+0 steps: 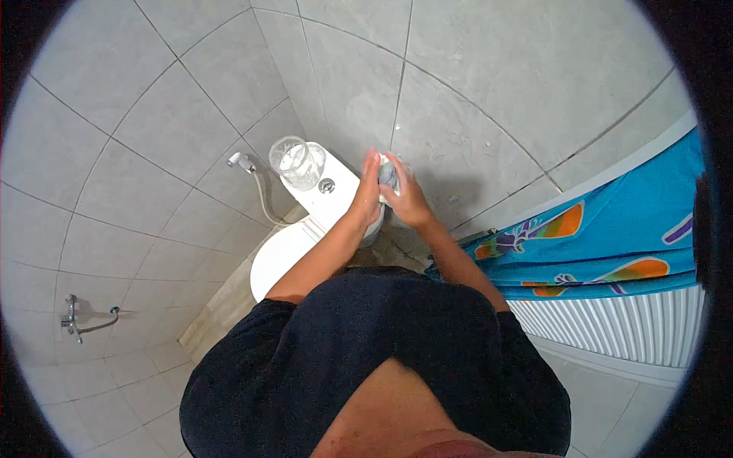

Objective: The person wets a white cloth under a sink faucet and then uses it to wipe the tiled walls of a bathroom. They repeatedly dip the cloth into a glass jar of water held in their other hand to keep it wet while scrubbing the wall surface.

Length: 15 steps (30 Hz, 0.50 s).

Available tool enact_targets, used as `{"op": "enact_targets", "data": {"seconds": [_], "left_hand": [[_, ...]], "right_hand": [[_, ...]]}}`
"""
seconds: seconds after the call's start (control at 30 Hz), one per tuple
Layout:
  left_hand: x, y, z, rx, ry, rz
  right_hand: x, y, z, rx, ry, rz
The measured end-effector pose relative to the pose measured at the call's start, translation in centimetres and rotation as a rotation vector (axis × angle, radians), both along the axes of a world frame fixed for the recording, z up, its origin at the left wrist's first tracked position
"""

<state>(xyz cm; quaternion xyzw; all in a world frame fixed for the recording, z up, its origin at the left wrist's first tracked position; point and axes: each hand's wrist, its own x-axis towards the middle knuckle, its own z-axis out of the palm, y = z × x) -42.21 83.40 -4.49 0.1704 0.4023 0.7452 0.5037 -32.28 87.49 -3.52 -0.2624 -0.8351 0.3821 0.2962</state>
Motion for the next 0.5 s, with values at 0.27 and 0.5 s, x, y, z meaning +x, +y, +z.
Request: {"op": "enact_targets", "data": {"seconds": [0.27,0.5], "left_hand": [[-1.9,5.1,3.2,-0.084,0.172,0.273],[-2.8,12.9,6.2,-0.056,1.034,1.095]], "right_hand": [[2.0,1.4,5.5,0.538,-0.174,-0.216],[9.5,0.4,10.8,0.916,-0.135,-0.721]]}}
